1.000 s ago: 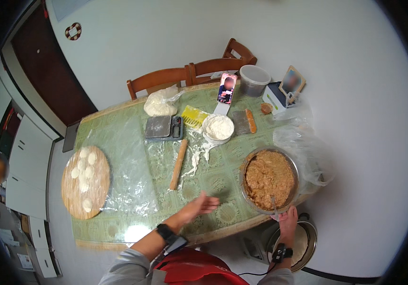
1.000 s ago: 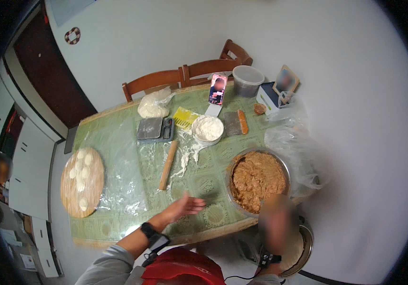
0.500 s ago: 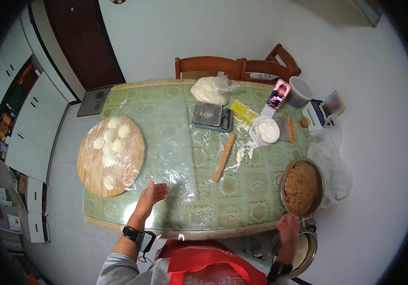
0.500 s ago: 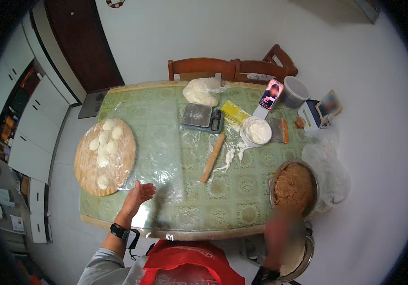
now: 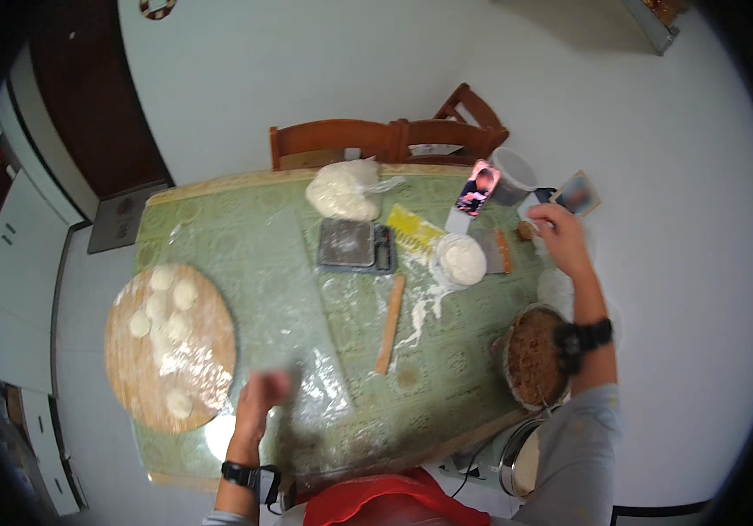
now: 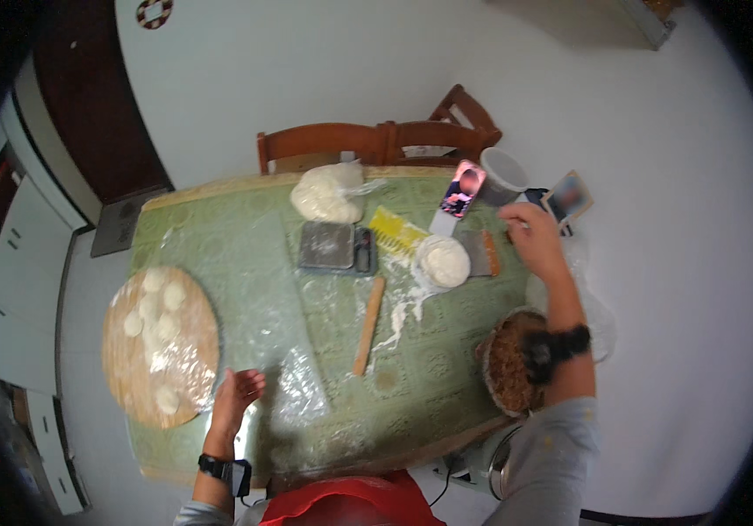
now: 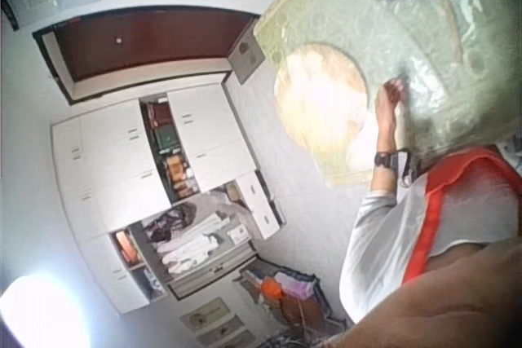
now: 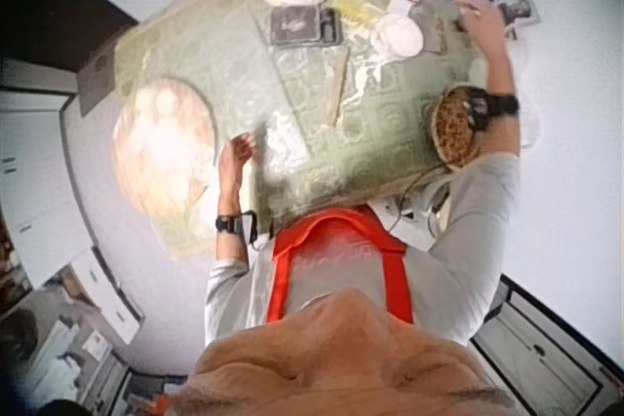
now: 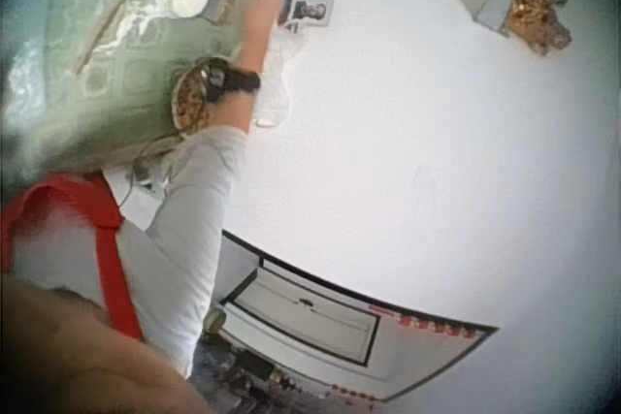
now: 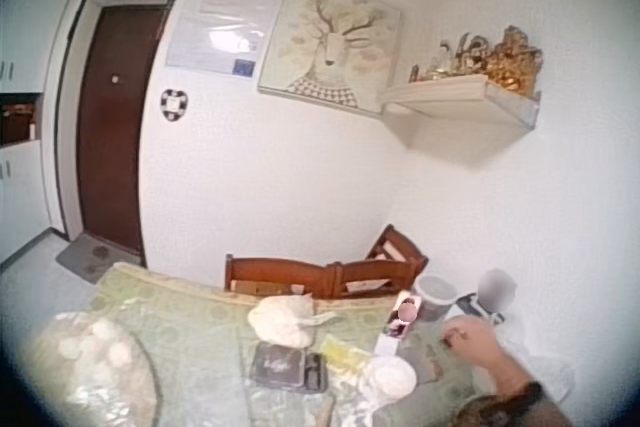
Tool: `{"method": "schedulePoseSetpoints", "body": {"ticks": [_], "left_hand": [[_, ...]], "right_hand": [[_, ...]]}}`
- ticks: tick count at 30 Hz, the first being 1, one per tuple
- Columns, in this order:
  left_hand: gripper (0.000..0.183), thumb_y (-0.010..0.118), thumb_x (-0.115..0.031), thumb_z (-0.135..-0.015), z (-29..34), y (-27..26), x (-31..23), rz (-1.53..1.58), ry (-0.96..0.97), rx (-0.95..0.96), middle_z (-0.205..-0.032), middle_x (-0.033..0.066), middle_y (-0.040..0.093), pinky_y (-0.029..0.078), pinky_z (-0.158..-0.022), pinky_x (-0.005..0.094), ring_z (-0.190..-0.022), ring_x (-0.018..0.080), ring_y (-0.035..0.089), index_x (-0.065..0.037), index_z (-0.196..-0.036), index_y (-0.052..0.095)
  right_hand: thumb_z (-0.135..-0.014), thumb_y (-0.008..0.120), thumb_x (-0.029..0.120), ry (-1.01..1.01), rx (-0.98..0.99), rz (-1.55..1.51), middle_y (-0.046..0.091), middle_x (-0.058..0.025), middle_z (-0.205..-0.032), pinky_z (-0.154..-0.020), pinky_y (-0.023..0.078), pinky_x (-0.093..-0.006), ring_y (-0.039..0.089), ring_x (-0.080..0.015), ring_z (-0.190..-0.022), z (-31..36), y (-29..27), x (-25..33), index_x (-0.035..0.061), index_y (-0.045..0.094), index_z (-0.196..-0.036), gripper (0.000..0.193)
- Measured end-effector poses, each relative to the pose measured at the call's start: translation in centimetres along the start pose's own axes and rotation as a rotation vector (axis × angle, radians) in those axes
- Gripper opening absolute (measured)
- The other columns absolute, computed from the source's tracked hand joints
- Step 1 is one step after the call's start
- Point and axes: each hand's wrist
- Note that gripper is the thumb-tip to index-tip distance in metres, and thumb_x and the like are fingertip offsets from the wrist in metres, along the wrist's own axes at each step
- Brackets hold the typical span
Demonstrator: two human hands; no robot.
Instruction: The person prepares dough by removing it from a plastic bag, kneading it on a floured table, and rolling it into a long cylindrical shape. The person uses a scraper to cut the dough and a rolling pin to shape it.
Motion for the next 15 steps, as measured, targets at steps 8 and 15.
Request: {"method": "schedulePoseSetpoints", "body": {"ticks": [8, 15], "left_hand": [[0.063, 0.034, -0.055, -0.096, -2.2, 2.6, 0.4, 0.076, -0.021, -0.199, -0.1, 0.0144, 0.065, 0.05, -0.083, 0.0368, -0.091, 0.024, 0.063, 0.002, -0.109, 0.057], [0.06, 0.033, -0.054, -0.097, -5.5, 5.4, 0.6, 0.092, -0.042, -0.283, -0.097, 0.0118, 0.066, 0.05, -0.08, 0.0351, -0.088, 0.0217, 0.063, 0.0, -0.106, 0.058]], "right_hand": [[-0.075, 0.056, 0.005, -0.207, 0.118, 0.555, 0.061, -0.0099, -0.11, -0.085, 0.047, -0.0433, 0.057, -0.03, -0.1, -4.8, 12.2, -20.1, 0.0117, 0.065, -0.097, 0.025], [-0.077, 0.056, 0.007, 0.088, 0.244, 0.401, 0.057, -0.008, -0.109, -0.083, 0.048, -0.039, 0.056, -0.0284, -0.103, -7.9, 15.9, -22.6, 0.0129, 0.064, -0.098, 0.023]]}}
Point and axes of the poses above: each hand's wrist, its own z-axis away from the middle knuckle, its own y-axis out of the palm, x = y × z
